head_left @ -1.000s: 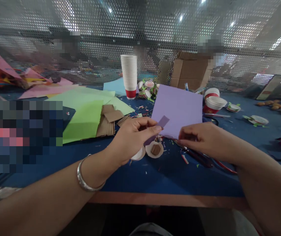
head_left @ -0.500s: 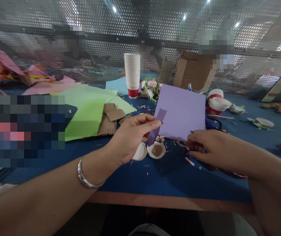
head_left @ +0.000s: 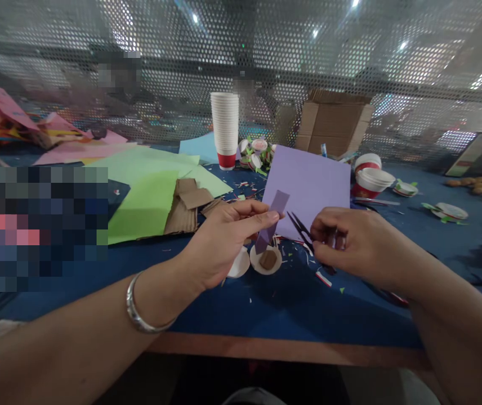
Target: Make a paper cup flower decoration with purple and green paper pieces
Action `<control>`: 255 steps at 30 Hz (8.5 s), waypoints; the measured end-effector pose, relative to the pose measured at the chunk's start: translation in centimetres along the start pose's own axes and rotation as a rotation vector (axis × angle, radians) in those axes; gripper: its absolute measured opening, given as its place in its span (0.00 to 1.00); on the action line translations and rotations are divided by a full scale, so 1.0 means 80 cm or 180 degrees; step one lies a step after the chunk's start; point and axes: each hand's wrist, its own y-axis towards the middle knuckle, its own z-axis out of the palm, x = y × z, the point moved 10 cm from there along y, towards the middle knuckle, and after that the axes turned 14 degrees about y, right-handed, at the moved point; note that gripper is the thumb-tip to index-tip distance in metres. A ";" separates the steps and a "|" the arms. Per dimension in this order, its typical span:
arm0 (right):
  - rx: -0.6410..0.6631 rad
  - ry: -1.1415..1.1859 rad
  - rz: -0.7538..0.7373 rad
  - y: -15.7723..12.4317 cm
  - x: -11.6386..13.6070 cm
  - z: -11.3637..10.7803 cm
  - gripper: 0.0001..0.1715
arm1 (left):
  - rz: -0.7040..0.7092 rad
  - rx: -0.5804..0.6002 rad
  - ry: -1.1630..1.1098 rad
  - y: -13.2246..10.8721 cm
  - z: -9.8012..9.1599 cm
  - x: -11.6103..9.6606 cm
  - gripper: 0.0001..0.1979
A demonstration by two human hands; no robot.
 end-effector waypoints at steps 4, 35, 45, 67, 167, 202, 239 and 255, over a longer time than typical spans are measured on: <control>-0.0275 0.0718 -0.0066 0.000 0.009 -0.007 0.04 | -0.0210 0.0247 -0.0289 -0.006 0.014 0.006 0.05; 0.0356 0.4954 0.0982 -0.004 0.020 0.085 0.26 | 0.0441 0.0114 -0.0543 -0.013 0.019 -0.025 0.03; 0.0121 0.4939 0.0819 -0.003 0.013 0.079 0.23 | 0.0199 -0.0110 -0.0739 -0.006 0.011 -0.009 0.01; -0.0575 0.4232 0.0542 -0.003 0.001 0.054 0.26 | -0.0230 0.0269 -0.0553 -0.011 0.030 0.012 0.06; -0.0370 0.3000 0.0405 -0.002 -0.010 0.030 0.32 | -0.0151 0.0588 0.0233 -0.003 0.007 -0.004 0.06; -0.0366 0.1023 0.0074 -0.002 0.005 0.010 0.31 | 0.0540 0.0222 0.1783 -0.001 -0.010 -0.040 0.05; -0.0626 0.1507 -0.0063 -0.002 0.000 0.003 0.31 | -0.0107 0.0353 0.1076 0.002 -0.009 -0.014 0.05; -0.0681 0.2841 0.0116 0.004 -0.005 0.017 0.19 | -0.0401 0.0574 0.0313 -0.009 0.021 0.010 0.07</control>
